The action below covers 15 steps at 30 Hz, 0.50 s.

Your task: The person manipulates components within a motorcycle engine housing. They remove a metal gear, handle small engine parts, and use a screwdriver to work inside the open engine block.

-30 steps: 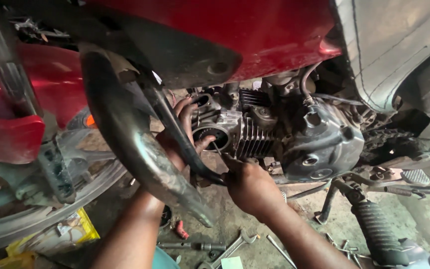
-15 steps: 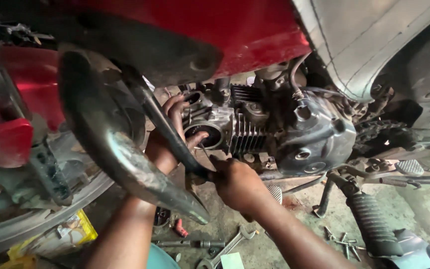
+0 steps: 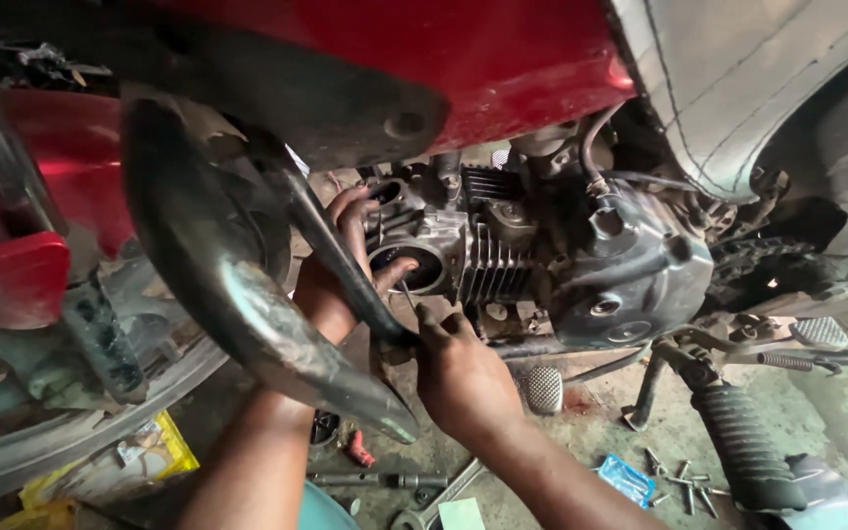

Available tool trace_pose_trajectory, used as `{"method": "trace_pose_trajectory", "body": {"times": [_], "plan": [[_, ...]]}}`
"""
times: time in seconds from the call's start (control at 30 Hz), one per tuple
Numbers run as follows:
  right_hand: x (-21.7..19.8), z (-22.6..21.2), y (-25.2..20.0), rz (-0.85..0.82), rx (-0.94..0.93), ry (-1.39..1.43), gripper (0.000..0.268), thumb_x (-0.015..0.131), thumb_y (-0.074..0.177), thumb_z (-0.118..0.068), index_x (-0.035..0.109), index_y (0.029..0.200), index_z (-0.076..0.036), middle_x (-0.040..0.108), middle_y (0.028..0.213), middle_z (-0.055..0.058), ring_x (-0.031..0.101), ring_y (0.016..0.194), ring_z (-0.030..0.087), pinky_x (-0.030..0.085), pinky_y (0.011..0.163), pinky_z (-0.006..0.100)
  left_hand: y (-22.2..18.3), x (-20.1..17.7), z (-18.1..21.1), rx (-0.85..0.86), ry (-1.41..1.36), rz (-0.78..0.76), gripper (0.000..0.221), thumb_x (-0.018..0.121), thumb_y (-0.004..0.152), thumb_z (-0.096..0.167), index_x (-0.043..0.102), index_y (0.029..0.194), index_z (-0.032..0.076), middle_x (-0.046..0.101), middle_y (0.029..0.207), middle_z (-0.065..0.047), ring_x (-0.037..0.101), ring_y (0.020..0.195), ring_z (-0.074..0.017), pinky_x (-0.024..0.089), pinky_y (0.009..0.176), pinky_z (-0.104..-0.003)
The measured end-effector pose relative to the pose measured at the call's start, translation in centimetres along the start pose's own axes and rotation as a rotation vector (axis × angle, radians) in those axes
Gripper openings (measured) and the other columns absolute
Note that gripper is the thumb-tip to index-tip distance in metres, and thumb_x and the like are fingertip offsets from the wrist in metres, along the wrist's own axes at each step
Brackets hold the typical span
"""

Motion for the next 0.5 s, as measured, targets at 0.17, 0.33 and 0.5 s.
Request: {"method": "trace_pose_trajectory", "body": {"times": [0.17,0.33,0.5], "plan": [[-0.4,-0.4,0.5,-0.018,-0.053,0.020,0.038,0.059,0.090,-0.018,0.065,0.127,-0.012,0.069,0.106,0.024,0.068,0.092,0.045,0.056,0.078,0.054,0.0,-0.3,-0.2,-0.011,0.054,0.001,0.102,0.090,0.077,0.034,0.028,0.148,-0.005,0.037,0.152,-0.024,0.046,0.138,-0.0397,0.042,0.113,-0.043],[-0.7,0.7,0.6,-0.139,0.100,-0.041,0.044,0.059,0.091,-0.022,0.060,0.135,-0.019,0.069,0.108,0.021,0.068,0.096,0.041,0.055,0.084,0.051,-0.4,-1.3,0.0,-0.073,-0.033,0.002,0.097,0.088,0.081,0.035,0.031,0.149,-0.004,0.039,0.156,-0.021,0.046,0.142,-0.0358,0.044,0.114,-0.040],[-2.5,0.6,0.7,-0.009,0.078,0.193,0.025,0.062,0.089,-0.019,0.074,0.110,-0.013,0.074,0.103,0.015,0.071,0.095,0.032,0.055,0.082,0.041,-0.8,-3.4,2.1,0.023,0.101,0.122,0.093,0.088,0.080,0.034,0.036,0.148,-0.003,0.040,0.154,-0.020,0.036,0.147,-0.0421,0.033,0.122,-0.049]]}}
Point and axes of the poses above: each hand's wrist, its own y-axis towards the middle knuckle, its own x-axis out of the palm, z = x × y, the point moved 8 cm from there along y, towards the middle knuckle
